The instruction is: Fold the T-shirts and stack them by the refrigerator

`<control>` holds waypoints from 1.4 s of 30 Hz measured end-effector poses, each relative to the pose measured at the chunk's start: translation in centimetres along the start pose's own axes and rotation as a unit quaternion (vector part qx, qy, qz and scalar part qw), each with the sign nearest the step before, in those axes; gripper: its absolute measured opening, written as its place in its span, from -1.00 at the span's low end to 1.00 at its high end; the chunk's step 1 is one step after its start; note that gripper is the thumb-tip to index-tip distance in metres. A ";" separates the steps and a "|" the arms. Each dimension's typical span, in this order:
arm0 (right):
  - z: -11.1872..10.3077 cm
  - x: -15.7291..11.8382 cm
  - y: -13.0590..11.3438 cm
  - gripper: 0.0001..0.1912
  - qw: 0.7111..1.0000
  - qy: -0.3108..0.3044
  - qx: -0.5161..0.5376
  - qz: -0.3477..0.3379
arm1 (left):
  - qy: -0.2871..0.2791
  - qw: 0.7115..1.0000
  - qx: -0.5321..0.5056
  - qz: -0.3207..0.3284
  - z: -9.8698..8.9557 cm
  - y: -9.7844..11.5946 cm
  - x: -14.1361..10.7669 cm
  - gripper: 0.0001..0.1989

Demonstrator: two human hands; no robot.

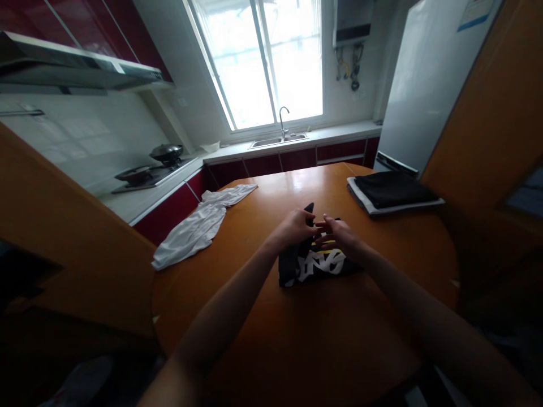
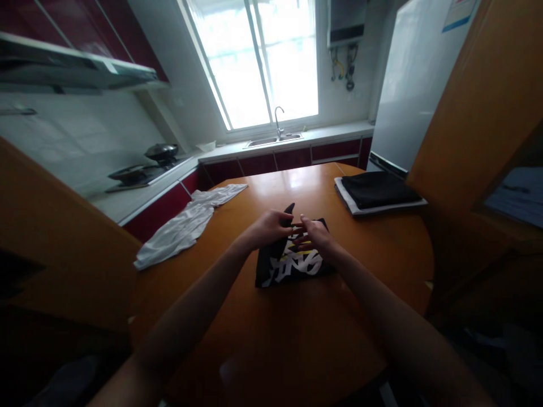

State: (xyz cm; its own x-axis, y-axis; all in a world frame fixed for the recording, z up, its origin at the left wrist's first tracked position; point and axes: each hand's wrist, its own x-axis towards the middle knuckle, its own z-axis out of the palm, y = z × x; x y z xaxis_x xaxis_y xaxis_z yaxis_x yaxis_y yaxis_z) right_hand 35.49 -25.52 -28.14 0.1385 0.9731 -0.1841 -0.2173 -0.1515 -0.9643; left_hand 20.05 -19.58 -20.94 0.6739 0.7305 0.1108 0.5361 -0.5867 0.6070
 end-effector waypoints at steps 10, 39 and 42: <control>-2.8 2.2 2.1 -0.57 0.992 0.035 -0.121 0.025 | -0.026 0.936 -0.348 -0.041 7.1 -4.6 1.0 -0.38; -6.9 1.7 -0.9 -0.47 0.988 0.064 -0.133 0.050 | 0.034 0.992 0.045 0.114 7.1 -10.2 -2.6 -0.56; -7.2 2.4 -0.4 -0.63 0.988 0.085 -0.120 0.042 | 0.027 0.993 0.045 0.110 7.1 -10.2 -2.6 -0.55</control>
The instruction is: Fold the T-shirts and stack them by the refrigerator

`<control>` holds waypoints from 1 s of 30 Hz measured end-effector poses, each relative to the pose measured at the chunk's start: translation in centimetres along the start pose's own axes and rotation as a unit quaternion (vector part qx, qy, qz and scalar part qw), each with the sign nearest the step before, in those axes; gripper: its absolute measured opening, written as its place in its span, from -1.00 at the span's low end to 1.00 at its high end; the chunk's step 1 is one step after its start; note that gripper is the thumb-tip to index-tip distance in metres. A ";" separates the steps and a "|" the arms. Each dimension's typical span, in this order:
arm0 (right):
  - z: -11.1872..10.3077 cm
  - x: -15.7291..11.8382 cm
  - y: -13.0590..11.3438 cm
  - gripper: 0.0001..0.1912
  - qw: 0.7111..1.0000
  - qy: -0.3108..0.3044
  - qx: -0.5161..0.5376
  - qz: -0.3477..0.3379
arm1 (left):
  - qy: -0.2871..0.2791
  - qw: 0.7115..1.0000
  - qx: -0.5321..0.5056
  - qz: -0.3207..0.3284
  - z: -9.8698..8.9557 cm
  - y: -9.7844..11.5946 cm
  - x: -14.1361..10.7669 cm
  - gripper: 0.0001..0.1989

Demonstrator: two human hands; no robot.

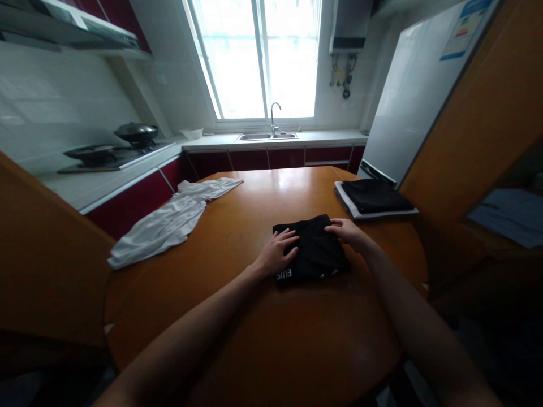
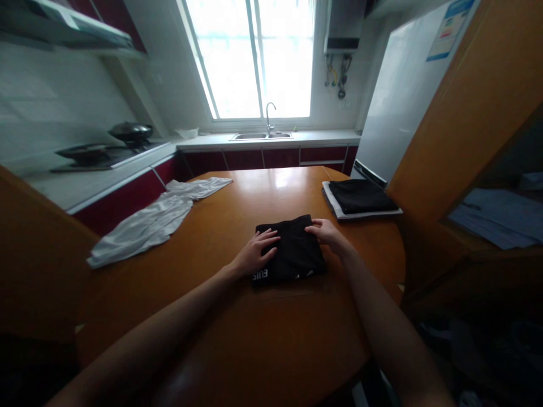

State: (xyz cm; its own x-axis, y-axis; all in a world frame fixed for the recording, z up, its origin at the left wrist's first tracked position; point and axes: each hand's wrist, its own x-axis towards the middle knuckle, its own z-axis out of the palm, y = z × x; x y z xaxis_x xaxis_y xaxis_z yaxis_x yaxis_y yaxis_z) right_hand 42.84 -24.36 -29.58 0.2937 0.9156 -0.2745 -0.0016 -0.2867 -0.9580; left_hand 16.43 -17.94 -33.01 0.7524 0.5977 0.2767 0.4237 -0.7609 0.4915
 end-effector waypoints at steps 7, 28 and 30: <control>0.4 1.3 1.0 -0.54 0.996 0.037 0.040 -0.073 | -0.003 1.000 -0.007 -0.002 -0.1 0.2 0.0 -0.56; 0.5 3.9 2.8 -0.63 0.988 0.066 0.024 -0.136 | -0.005 1.000 0.019 -0.018 0.5 0.0 0.2 -0.54; 0.5 4.2 3.1 -0.64 0.989 0.071 0.021 -0.132 | -0.009 0.999 0.025 -0.022 0.5 0.0 0.2 -0.54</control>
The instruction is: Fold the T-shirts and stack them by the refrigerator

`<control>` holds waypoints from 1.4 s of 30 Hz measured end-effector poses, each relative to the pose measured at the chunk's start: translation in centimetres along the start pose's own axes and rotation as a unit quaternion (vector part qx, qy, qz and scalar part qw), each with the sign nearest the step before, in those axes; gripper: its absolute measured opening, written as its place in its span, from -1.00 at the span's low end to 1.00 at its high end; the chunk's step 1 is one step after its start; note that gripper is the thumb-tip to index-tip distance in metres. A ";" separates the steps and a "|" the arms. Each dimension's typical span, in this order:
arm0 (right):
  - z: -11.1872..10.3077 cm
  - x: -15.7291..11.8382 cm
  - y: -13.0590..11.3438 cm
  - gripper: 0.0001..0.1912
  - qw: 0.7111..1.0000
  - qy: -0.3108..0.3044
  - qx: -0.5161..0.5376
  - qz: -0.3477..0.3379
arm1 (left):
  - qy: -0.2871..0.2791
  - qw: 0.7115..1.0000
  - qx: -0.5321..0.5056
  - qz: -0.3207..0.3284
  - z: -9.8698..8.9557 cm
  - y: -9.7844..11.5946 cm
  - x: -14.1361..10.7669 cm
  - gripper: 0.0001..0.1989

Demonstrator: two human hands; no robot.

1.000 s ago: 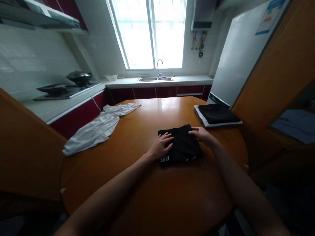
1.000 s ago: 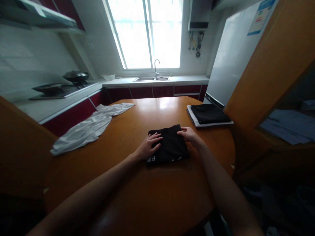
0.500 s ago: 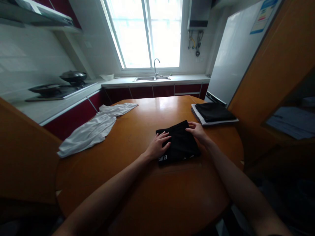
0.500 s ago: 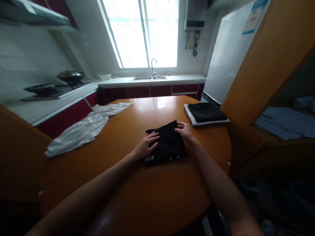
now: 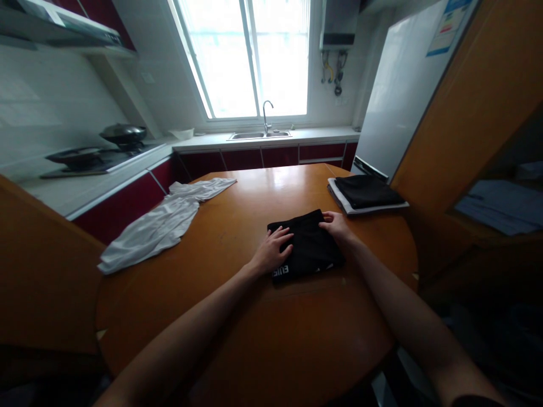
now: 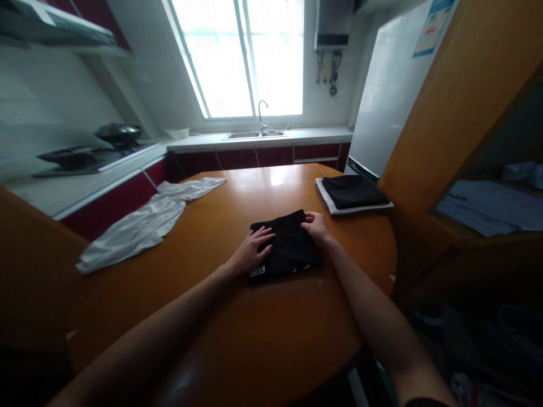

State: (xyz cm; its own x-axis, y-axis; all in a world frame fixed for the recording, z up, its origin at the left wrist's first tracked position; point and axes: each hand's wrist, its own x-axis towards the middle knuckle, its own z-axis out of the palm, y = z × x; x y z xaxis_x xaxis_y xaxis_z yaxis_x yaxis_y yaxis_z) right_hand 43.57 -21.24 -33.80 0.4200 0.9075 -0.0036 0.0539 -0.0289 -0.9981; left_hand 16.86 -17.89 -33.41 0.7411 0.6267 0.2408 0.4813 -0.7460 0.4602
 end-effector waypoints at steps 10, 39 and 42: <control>0.0 0.6 0.8 -0.63 1.000 0.002 0.006 -0.015 | -0.009 1.000 0.018 -0.005 0.2 -0.4 0.0 -0.52; 0.3 0.9 1.5 -0.63 0.997 0.017 -0.072 -0.023 | -0.046 0.992 0.098 -0.064 0.1 -1.8 1.1 -0.37; 0.3 0.8 1.3 -0.57 0.997 0.021 -0.071 -0.028 | -0.031 0.995 0.075 -0.065 -0.2 -1.9 1.1 -0.38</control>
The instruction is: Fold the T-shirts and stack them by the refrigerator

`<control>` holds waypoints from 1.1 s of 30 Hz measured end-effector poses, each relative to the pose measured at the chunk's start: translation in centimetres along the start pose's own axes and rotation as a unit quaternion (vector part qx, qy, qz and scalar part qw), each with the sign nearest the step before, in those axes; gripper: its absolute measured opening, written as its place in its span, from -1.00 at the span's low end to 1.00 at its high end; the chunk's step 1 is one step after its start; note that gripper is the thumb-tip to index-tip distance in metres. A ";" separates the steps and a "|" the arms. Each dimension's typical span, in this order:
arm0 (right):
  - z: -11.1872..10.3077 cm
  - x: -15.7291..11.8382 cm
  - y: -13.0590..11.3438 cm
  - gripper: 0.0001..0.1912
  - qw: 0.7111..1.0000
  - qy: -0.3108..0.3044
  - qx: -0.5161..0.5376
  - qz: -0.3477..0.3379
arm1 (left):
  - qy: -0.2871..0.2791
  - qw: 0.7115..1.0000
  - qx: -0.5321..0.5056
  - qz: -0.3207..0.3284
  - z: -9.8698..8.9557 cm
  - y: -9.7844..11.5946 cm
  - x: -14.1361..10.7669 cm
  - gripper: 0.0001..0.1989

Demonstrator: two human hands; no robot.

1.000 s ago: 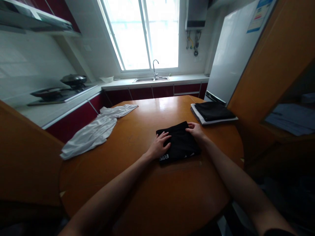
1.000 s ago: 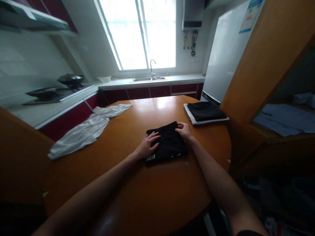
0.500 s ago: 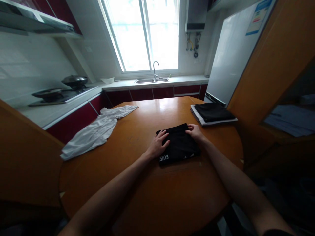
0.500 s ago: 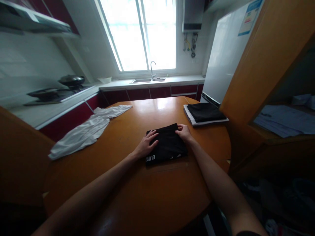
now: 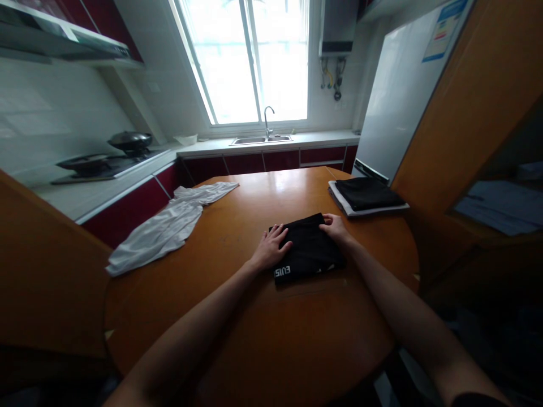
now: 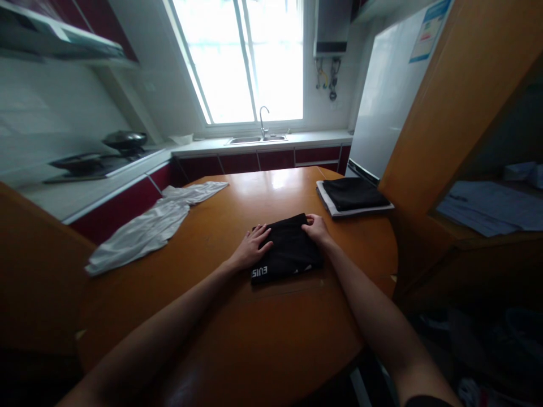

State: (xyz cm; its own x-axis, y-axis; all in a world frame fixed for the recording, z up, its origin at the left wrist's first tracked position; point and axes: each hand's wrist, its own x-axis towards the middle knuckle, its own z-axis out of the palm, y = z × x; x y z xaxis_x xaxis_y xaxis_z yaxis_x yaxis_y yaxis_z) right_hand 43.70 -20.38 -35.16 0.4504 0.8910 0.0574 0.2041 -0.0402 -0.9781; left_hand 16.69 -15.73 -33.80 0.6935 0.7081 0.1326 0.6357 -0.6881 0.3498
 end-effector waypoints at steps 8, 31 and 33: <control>0.0 -0.4 -0.9 -0.59 0.999 -0.008 0.015 -0.028 | 0.073 0.987 -0.016 0.140 -1.9 4.6 -1.4 -0.49; 3.2 -4.1 -2.8 -0.37 0.883 -0.128 -0.420 -0.165 | 0.025 0.996 -0.034 0.077 -0.6 3.7 0.3 -0.49; 3.3 -3.9 -1.9 -0.35 0.875 -0.147 -0.439 -0.143 | 0.028 0.998 -0.008 0.055 -0.6 2.9 0.6 -0.46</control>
State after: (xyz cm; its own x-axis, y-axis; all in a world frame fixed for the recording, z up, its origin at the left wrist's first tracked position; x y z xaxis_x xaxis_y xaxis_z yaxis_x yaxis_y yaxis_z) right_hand 38.71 -22.30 -34.14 0.0552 0.9939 0.0952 0.9188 -0.0132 -0.3946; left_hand 18.71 -17.21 -32.18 0.7385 0.6362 0.2233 0.5505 -0.7602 0.3450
